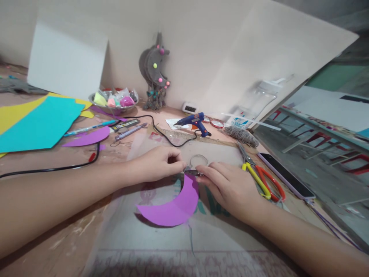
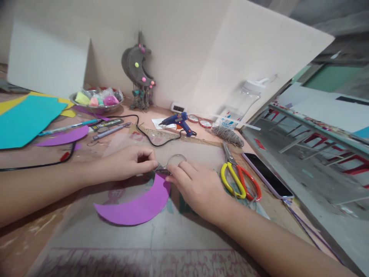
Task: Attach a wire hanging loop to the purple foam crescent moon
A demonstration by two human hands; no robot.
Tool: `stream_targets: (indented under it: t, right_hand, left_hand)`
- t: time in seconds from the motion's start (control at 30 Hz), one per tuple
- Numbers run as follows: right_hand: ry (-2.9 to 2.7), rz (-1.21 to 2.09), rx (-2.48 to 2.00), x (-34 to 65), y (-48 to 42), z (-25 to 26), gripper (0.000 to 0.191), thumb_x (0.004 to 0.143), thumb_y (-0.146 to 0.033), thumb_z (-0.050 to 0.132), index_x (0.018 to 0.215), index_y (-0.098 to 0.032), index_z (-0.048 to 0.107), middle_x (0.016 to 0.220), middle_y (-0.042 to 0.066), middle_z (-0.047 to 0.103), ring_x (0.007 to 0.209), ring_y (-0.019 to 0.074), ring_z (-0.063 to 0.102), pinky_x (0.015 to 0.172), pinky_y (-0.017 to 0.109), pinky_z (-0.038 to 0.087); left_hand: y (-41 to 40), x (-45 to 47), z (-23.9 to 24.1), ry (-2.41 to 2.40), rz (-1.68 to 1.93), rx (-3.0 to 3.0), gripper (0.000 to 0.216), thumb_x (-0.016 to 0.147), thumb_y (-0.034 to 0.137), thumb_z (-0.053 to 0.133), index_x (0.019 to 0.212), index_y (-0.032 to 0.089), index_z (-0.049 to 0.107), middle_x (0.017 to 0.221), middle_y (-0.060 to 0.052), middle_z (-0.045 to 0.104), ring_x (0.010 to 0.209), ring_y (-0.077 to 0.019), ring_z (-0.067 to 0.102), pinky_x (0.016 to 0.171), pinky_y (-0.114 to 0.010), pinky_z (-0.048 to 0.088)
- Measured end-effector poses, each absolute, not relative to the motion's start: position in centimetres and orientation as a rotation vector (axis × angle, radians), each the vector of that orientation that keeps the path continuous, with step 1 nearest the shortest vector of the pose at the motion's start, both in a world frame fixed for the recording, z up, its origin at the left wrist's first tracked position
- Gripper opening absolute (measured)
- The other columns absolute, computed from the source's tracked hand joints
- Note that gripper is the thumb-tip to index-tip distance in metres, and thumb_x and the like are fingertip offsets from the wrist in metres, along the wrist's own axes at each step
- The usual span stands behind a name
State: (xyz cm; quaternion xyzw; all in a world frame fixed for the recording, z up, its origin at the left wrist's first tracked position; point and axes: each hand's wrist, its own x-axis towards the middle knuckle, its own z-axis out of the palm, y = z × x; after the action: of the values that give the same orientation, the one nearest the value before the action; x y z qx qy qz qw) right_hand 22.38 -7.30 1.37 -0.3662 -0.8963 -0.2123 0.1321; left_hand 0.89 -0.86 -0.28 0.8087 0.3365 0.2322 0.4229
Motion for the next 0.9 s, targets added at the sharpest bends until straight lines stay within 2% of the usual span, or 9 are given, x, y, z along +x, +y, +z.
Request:
stream_targets:
  t: [0.1, 0.27, 0.37, 0.43, 0.57, 0.7, 0.9]
  right_hand:
    - [-2.561, -0.507, -1.09, 22.5, -7.3, 1.3, 0.023, 0.093, -0.034, 0.044, 0.099, -0.016, 0.059, 0.071, 0.002, 0.059, 0.061, 0.0141, 0.052, 0.053, 0.026, 0.033]
    - [-2.283, -0.045, -1.26, 22.7, -7.0, 1.1, 0.03, 0.085, -0.038, 0.056, 0.106, -0.017, 0.053, 0.083, 0.004, 0.063, 0.068, 0.0142, 0.058, 0.059, 0.024, 0.043]
    - [-2.18, 0.154, -1.364, 22.6, -6.6, 0.9, 0.023, 0.079, -0.036, 0.062, 0.092, -0.018, 0.055, 0.073, 0.001, 0.062, 0.059, 0.0125, 0.056, 0.052, 0.022, 0.042]
    - [-2.175, 0.317, -1.413, 22.4, -6.3, 0.8, 0.012, 0.081, -0.03, 0.058, 0.083, -0.018, 0.058, 0.066, -0.001, 0.061, 0.054, 0.0108, 0.054, 0.049, 0.021, 0.041]
    - [-2.124, 0.637, -1.425, 22.0, -6.0, 0.9, 0.02, 0.083, -0.029, 0.052, 0.072, -0.016, 0.062, 0.061, -0.001, 0.06, 0.055, 0.0103, 0.054, 0.051, 0.021, 0.042]
    - [-2.043, 0.768, -1.44, 21.8, -6.1, 1.0, 0.025, 0.084, -0.032, 0.052, 0.067, -0.015, 0.06, 0.06, -0.001, 0.058, 0.055, 0.01, 0.052, 0.053, 0.02, 0.042]
    - [-2.057, 0.748, -1.433, 21.8, -6.2, 0.8, 0.022, 0.083, -0.032, 0.054, 0.069, -0.016, 0.061, 0.06, -0.002, 0.058, 0.056, 0.0096, 0.051, 0.053, 0.02, 0.041]
  left_hand:
    - [-0.9, 0.9, -0.2, 0.852, 0.593, 2.006, 0.022, 0.081, 0.032, 0.047, 0.066, 0.017, 0.05, 0.059, 0.003, 0.052, 0.055, -0.0098, 0.047, 0.05, -0.02, 0.034]
    - [-1.2, 1.0, 0.4, 0.863, 0.596, 1.927, 0.025, 0.083, 0.034, 0.046, 0.067, 0.016, 0.052, 0.057, 0.003, 0.05, 0.051, -0.009, 0.044, 0.046, -0.019, 0.032]
    - [-1.2, 1.0, 0.3, 0.841, 0.615, 1.862, 0.024, 0.083, 0.036, 0.047, 0.069, 0.016, 0.053, 0.059, 0.003, 0.052, 0.052, -0.0091, 0.046, 0.047, -0.019, 0.033]
    - [-1.1, 1.0, 0.0, 0.814, 0.638, 1.836, 0.023, 0.083, 0.036, 0.049, 0.072, 0.016, 0.054, 0.062, 0.003, 0.052, 0.054, -0.0092, 0.047, 0.049, -0.019, 0.035]
    - [-0.9, 0.9, -0.3, 0.791, 0.671, 1.822, 0.023, 0.084, 0.036, 0.049, 0.075, 0.016, 0.056, 0.064, 0.002, 0.054, 0.058, -0.0098, 0.048, 0.053, -0.02, 0.037]
    - [-1.1, 0.8, 0.1, 0.747, 0.612, 1.889, 0.028, 0.085, 0.038, 0.048, 0.071, 0.015, 0.057, 0.063, 0.002, 0.053, 0.055, -0.009, 0.046, 0.052, -0.02, 0.035]
    - [-1.3, 0.8, 0.6, 0.798, 0.564, 1.964, 0.026, 0.083, 0.034, 0.05, 0.063, 0.016, 0.052, 0.054, 0.006, 0.046, 0.046, -0.0062, 0.038, 0.047, -0.019, 0.031]
